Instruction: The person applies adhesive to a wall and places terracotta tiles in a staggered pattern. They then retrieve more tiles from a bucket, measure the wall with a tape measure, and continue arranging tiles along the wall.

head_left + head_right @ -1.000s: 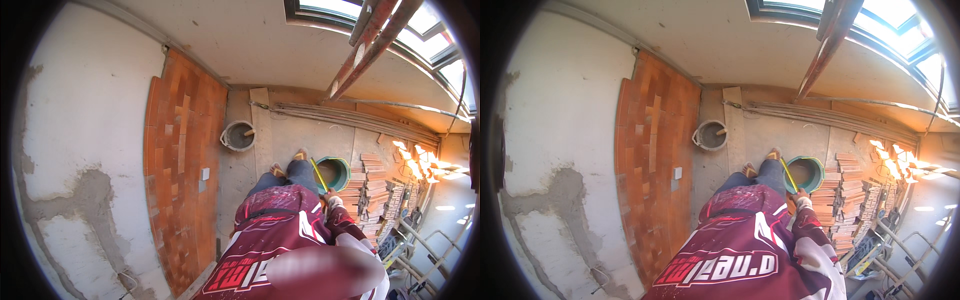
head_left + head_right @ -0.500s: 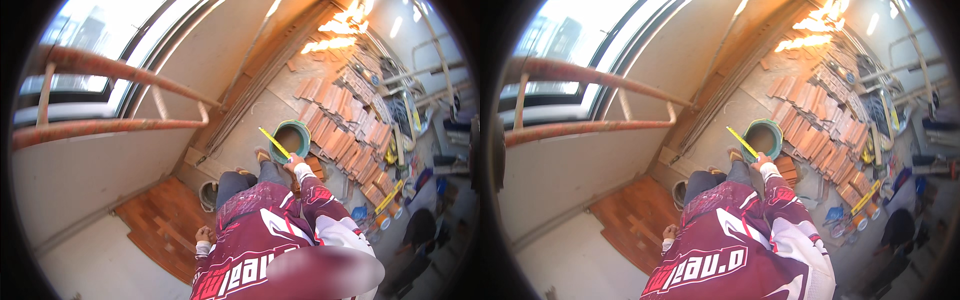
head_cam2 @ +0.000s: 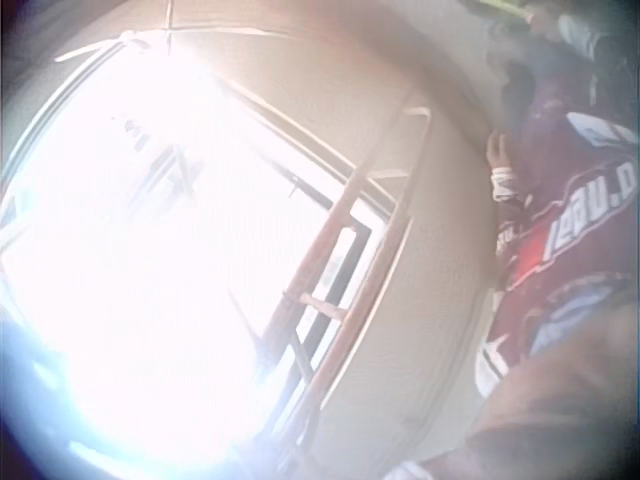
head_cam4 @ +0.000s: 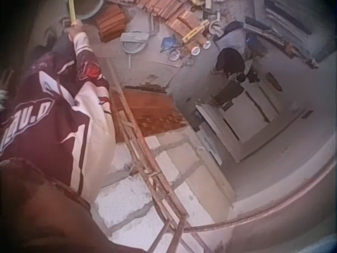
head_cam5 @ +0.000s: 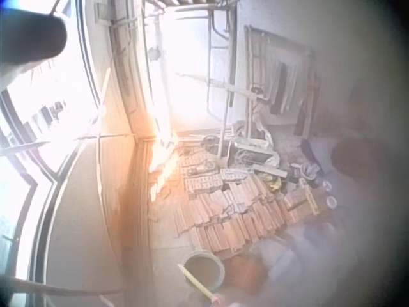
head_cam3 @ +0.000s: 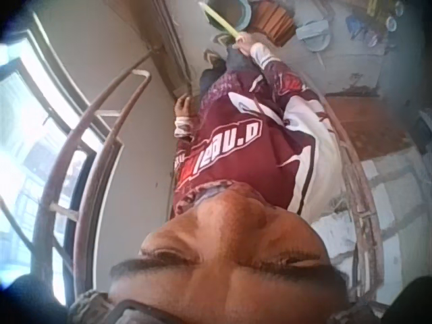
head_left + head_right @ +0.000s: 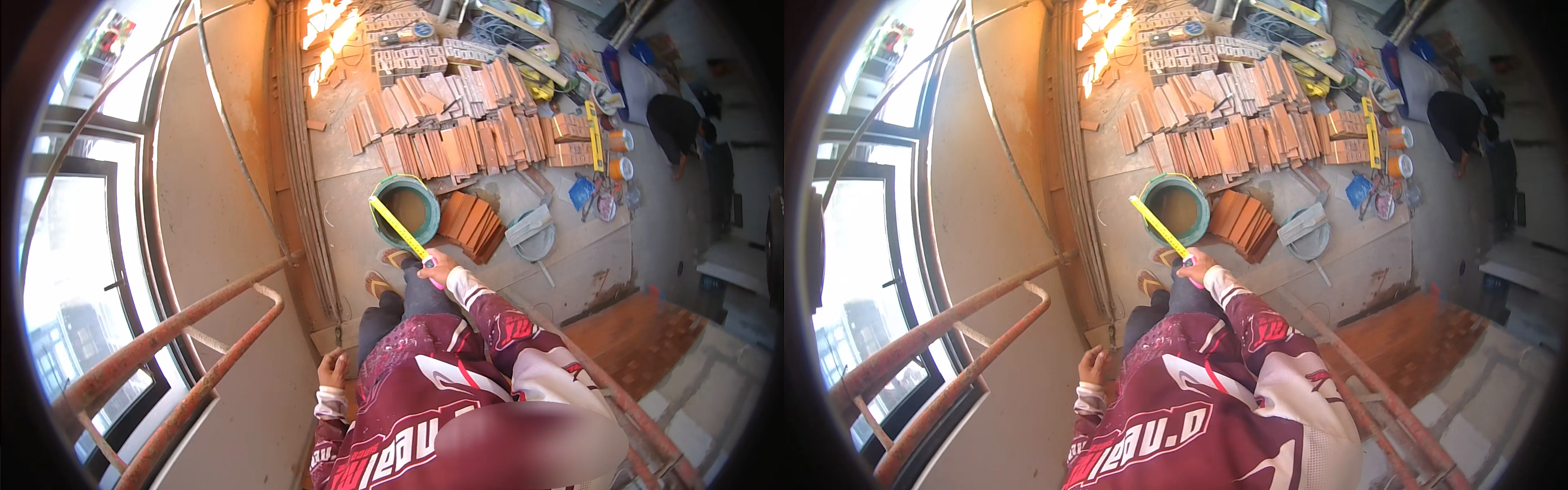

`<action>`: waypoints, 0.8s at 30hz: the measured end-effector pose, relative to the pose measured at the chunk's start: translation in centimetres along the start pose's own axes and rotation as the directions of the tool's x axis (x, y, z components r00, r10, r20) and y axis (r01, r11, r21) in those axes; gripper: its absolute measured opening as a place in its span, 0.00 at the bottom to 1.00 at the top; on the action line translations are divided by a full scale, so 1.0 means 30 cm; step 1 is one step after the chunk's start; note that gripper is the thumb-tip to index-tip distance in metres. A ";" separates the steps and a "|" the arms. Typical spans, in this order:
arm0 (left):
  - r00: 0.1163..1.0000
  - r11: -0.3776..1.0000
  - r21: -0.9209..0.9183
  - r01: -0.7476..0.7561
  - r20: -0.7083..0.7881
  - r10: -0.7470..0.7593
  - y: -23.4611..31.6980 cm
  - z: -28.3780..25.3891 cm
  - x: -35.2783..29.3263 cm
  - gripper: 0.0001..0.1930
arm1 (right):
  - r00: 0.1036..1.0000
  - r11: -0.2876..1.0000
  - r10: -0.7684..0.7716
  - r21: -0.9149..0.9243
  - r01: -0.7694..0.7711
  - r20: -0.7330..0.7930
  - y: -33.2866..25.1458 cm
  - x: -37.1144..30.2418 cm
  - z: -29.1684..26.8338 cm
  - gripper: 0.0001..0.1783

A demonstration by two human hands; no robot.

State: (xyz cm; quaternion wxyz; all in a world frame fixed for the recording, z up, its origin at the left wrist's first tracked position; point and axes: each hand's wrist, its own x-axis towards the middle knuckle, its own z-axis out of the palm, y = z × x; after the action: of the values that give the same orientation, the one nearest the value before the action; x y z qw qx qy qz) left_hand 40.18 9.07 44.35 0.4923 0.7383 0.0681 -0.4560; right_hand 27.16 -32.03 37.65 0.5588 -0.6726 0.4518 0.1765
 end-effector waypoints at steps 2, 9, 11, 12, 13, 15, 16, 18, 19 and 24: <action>0.991 0.999 0.019 -0.041 0.127 0.038 0.111 0.068 0.087 0.21 | 0.987 0.978 -0.153 0.138 0.157 -0.044 -0.045 -0.068 0.052 0.42; 0.905 0.974 0.017 -0.225 0.375 0.202 0.528 0.463 0.228 0.24 | 0.944 0.894 -0.327 0.309 0.323 -0.041 -0.321 -0.382 0.106 0.41; 0.883 0.972 -0.136 -0.191 0.408 0.231 0.542 0.503 0.269 0.25 | 0.915 0.877 -0.395 0.265 0.401 -0.077 -0.394 -0.426 0.095 0.40; 0.896 0.965 -0.194 -0.176 0.373 0.239 0.559 0.533 0.270 0.24 | 0.911 0.852 -0.403 0.329 0.408 -0.086 -0.394 -0.410 0.094 0.40; 0.894 0.956 -0.225 -0.187 0.364 0.261 0.582 0.556 0.277 0.22 | 0.907 0.823 -0.411 0.390 0.413 -0.094 -0.392 -0.386 0.094 0.40; 0.890 0.936 -0.285 -0.208 0.342 0.302 0.633 0.589 0.295 0.19 | 0.890 0.805 -0.424 0.380 0.455 -0.166 -0.442 -0.388 0.049 0.41; 0.887 0.937 -0.272 -0.218 0.345 0.307 0.652 0.589 0.310 0.18 | 0.876 0.789 -0.448 0.381 0.482 -0.180 -0.452 -0.365 0.037 0.41; 0.881 0.941 -0.246 -0.232 0.357 0.311 0.701 0.582 0.340 0.15 | 0.848 0.757 -0.486 0.383 0.529 -0.211 -0.463 -0.310 0.029 0.41; 0.890 0.938 -0.233 -0.256 0.322 0.323 0.731 0.590 0.352 0.15 | 0.858 0.775 -0.475 0.371 0.512 -0.193 -0.472 -0.281 0.024 0.41; 0.901 0.953 -0.283 -0.109 0.376 0.215 0.874 0.617 0.424 0.15 | 0.826 0.772 -0.495 0.300 0.561 -0.271 -0.596 -0.213 -0.040 0.41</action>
State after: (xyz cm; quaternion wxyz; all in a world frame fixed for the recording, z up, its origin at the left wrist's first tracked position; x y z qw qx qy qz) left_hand 50.66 -23.25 50.53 0.6228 0.5622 -0.0388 -0.5427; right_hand 37.84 -31.09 53.37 0.6588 -0.6688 0.3165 -0.1359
